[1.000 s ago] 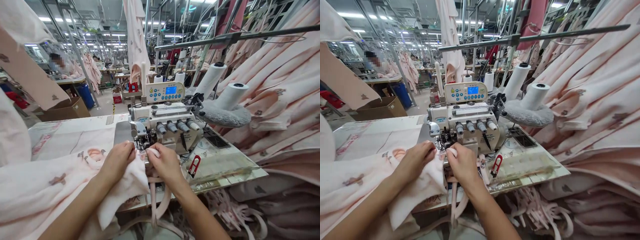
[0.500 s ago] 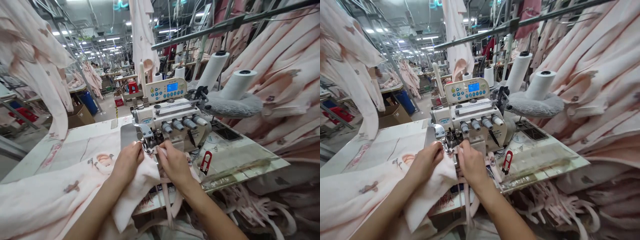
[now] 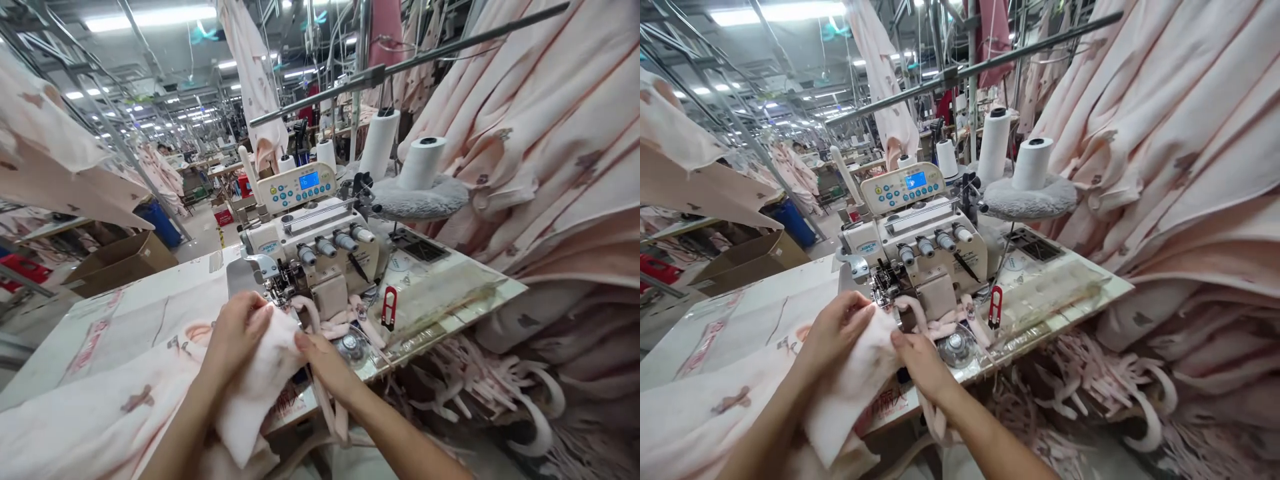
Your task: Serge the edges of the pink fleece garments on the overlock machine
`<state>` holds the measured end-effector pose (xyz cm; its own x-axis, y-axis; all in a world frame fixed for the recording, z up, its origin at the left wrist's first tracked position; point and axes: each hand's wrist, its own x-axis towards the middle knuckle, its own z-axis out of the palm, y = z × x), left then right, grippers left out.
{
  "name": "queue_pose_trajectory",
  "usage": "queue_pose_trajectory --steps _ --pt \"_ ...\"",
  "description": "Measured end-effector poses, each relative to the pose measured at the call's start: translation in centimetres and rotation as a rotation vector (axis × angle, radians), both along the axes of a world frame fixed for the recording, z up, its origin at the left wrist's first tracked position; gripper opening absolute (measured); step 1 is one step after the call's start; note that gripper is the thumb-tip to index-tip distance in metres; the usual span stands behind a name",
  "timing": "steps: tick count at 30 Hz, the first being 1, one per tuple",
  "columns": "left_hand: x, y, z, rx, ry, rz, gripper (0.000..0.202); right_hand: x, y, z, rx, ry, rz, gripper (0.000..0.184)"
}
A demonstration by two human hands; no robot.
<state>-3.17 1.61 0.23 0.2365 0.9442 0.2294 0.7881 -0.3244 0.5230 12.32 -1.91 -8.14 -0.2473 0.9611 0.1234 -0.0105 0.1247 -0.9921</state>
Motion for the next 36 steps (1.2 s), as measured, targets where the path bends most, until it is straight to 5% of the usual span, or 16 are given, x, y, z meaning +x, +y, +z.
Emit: queue_pose_trajectory --steps 2,8,16,22,27,33,36 --pt "0.1 -0.1 0.2 -0.015 -0.003 0.011 0.024 -0.1 -0.3 0.8 -0.056 0.080 0.011 0.063" --pt "0.4 -0.3 0.2 -0.082 -0.017 0.092 0.018 0.8 -1.6 1.7 -0.049 0.174 -0.287 0.033" --pt "0.9 0.9 0.5 -0.008 0.075 0.133 0.017 0.7 -0.2 0.7 -0.150 0.302 -0.107 0.040" --pt "1.5 -4.8 -1.4 0.516 0.207 -0.009 0.019 1.8 -1.6 0.5 -0.157 0.301 0.035 0.036" --pt "2.3 -9.0 -4.8 0.522 0.245 -0.090 0.031 2.2 -2.9 0.4 -0.031 0.106 -0.038 0.014" --pt "3.0 -9.2 -3.6 0.673 0.124 -0.134 0.020 2.1 -3.7 1.2 0.004 0.108 -0.101 0.019" --pt "3.2 -9.7 -3.4 0.693 0.121 -0.186 0.024 2.1 -4.3 1.7 -0.103 0.228 -0.054 0.025"
